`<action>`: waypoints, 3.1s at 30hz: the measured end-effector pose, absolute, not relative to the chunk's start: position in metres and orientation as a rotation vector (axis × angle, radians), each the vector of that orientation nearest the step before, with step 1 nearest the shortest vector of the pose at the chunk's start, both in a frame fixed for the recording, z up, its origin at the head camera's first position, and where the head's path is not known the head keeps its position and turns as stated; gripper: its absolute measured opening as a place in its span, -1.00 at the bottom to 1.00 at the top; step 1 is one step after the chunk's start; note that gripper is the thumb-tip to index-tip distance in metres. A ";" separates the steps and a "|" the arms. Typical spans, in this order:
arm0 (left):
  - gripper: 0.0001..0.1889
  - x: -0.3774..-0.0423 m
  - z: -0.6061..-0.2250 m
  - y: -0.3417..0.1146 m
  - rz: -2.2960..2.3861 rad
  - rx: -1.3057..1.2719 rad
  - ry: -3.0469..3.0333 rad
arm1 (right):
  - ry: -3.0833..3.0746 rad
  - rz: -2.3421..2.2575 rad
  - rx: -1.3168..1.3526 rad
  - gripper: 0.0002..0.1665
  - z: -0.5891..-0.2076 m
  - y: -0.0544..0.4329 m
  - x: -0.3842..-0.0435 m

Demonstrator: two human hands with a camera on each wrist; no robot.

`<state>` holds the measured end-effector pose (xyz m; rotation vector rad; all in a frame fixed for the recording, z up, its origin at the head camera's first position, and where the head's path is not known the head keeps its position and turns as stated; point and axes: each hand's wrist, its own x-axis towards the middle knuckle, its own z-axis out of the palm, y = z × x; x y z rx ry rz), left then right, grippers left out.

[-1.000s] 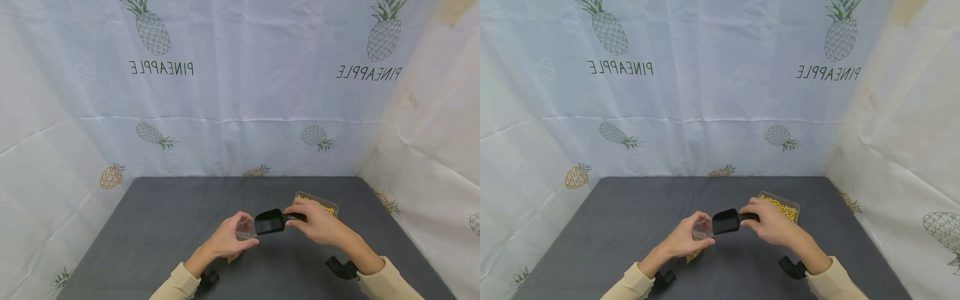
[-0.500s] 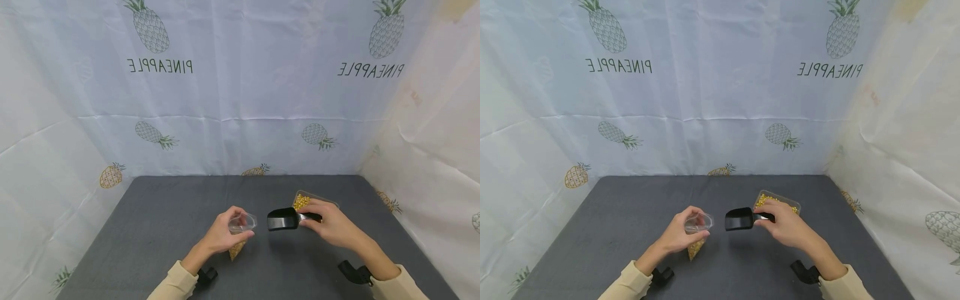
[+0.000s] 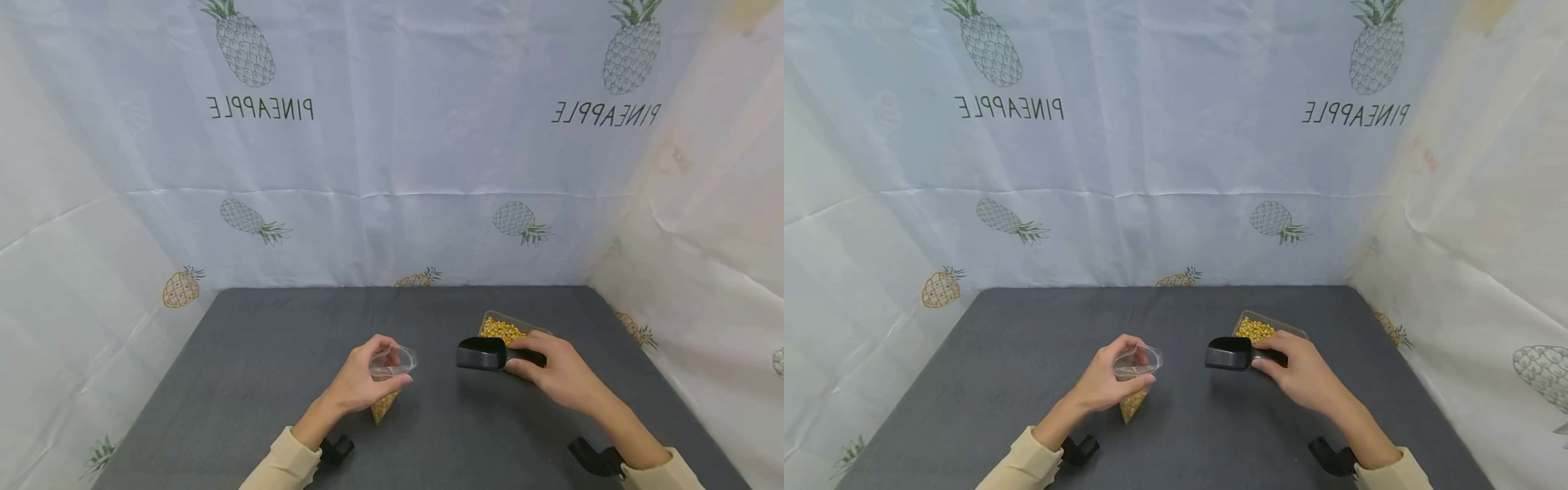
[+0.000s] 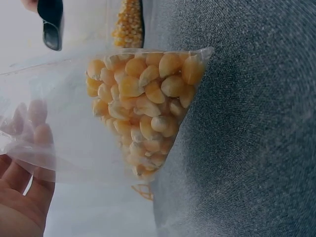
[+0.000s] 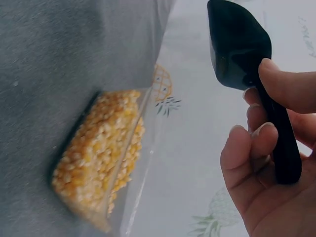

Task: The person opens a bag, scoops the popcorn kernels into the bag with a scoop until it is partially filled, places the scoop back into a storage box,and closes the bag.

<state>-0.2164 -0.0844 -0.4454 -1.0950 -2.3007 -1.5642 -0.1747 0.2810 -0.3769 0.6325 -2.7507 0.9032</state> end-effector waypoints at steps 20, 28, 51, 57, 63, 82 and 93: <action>-0.55 -0.215 -0.440 -0.082 -1.620 -1.120 -2.268 | -2.737 0.831 0.456 -0.70 -0.396 0.316 -0.170; -0.56 -0.215 -0.440 -0.081 -1.598 -1.122 -2.254 | -2.773 0.850 0.393 -0.67 -0.397 0.329 -0.172; -0.56 -0.216 -0.441 -0.082 -1.604 -1.074 -2.316 | -2.845 0.772 0.281 -0.62 -0.406 0.358 -0.182; -0.56 -0.216 -0.441 -0.082 -1.585 -1.081 -2.311 | -2.872 0.745 0.260 -0.62 -0.407 0.362 -0.185; -0.56 -0.216 -0.442 -0.083 -1.566 -1.086 -2.309 | -2.894 0.726 0.278 -0.62 -0.407 0.363 -0.189; -0.57 -0.217 -0.448 -0.079 -1.635 -1.080 -2.365 | -2.919 0.700 0.329 -0.68 -0.411 0.354 -0.198; -0.56 -0.218 -0.452 -0.075 -1.675 -1.087 -2.400 | -2.927 0.708 0.340 -0.69 -0.422 0.353 -0.206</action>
